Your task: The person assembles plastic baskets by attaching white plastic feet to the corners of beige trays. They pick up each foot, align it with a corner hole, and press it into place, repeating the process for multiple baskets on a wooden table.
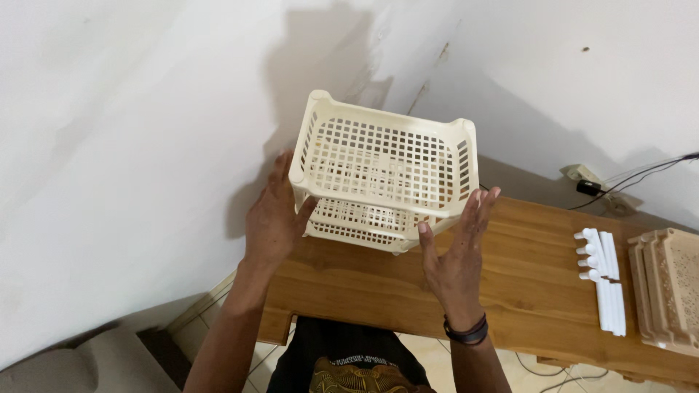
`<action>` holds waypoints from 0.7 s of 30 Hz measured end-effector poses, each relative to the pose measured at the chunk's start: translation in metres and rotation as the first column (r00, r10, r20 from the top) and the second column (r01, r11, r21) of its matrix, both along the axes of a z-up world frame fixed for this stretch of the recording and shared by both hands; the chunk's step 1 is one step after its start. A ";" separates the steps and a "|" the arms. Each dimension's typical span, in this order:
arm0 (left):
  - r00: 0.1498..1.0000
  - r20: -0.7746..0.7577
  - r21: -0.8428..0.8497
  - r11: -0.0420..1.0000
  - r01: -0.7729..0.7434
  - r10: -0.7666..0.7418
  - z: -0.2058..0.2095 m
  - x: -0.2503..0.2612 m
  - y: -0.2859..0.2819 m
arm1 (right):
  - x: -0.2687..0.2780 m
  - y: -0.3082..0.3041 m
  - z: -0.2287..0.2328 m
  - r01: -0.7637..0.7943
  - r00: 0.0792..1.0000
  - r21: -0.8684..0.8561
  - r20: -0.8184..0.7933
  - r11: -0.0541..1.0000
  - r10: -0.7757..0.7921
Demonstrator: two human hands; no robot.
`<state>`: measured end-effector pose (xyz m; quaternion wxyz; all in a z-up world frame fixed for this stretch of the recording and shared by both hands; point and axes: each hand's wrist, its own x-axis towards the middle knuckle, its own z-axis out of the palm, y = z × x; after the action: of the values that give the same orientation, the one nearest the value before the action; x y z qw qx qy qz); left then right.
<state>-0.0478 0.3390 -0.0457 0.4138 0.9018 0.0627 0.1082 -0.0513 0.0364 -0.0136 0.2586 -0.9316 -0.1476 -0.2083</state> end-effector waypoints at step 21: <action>0.996 -0.088 -0.204 0.979 -0.002 -0.016 -0.068 -0.014 -0.014 | -0.031 0.008 -0.124 -0.057 0.991 0.196 -0.108 0.979 0.079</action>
<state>-0.0623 0.3246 -0.1134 0.5012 0.8587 0.0886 0.0595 -0.0826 0.0449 -0.1377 0.3627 -0.9071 -0.1434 -0.1585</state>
